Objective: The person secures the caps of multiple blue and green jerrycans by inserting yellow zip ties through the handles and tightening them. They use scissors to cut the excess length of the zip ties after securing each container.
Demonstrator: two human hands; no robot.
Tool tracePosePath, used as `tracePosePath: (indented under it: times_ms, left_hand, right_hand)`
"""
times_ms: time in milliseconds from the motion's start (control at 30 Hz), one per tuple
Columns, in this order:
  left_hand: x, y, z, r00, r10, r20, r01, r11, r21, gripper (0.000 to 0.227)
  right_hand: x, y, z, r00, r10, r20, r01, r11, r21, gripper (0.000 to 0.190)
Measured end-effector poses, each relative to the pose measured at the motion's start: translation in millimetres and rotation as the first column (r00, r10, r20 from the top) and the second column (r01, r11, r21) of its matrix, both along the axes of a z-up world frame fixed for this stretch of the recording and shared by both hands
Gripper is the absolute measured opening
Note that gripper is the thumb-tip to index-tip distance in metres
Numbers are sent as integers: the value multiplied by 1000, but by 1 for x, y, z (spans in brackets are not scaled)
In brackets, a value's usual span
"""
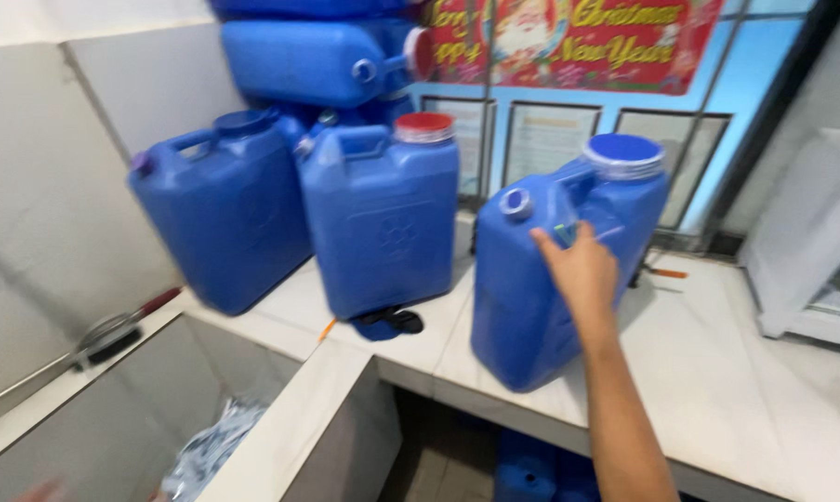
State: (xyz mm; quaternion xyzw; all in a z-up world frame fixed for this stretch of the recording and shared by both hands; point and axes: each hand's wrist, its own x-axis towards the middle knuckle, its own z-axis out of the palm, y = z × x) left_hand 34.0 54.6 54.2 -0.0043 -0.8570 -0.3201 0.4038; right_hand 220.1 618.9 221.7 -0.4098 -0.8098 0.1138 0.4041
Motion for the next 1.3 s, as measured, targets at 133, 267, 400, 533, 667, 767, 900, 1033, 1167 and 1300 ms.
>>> tracePosePath:
  times_ms: [133, 267, 400, 533, 667, 767, 900, 1033, 1167, 1300]
  left_hand:
    - [51, 185, 82, 677, -727, -117, 734, 678, 38, 31]
    - [126, 372, 149, 226, -974, 35, 936, 227, 270, 26]
    - [185, 471, 195, 156, -979, -132, 986, 146, 77, 31]
    - [200, 526, 200, 195, -955, -223, 976, 167, 139, 31]
    - [189, 554, 181, -110, -987, -120, 876, -153, 458, 25]
    - [191, 564, 174, -180, -949, -259, 912, -260, 316, 34]
    - [187, 574, 175, -157, -912, -378, 953, -240, 183, 27]
    - [175, 580, 171, -153, -879, -451, 971, -220, 99, 20]
    - [173, 585, 167, -199, -846, -495, 954, -282, 98, 20]
    - [168, 582, 179, -269, -799, -537, 876, -435, 209, 12]
  right_hand:
    - [29, 20, -6, 954, 272, -128, -291, 942, -165, 56]
    - [63, 53, -19, 726, 563, -395, -680, 673, -290, 32]
    - [78, 81, -17, 600, 730, -326, -784, 618, -61, 19]
    - [87, 111, -1, 325, 476, -817, -941, 253, -226, 17]
    - [94, 130, 7, 143, 210, -967, -981, 162, -110, 13]
    - [96, 135, 10, 125, 62, -990, -985, 126, -117, 12]
    - [92, 133, 11, 71, -41, -997, -997, 23, -72, 12]
    - [88, 123, 10, 101, -116, -988, -992, 57, -108, 12]
    - [82, 109, 9, 120, -166, -979, -984, 111, -140, 11]
    - [81, 110, 10, 51, -104, -993, -985, 156, -67, 19]
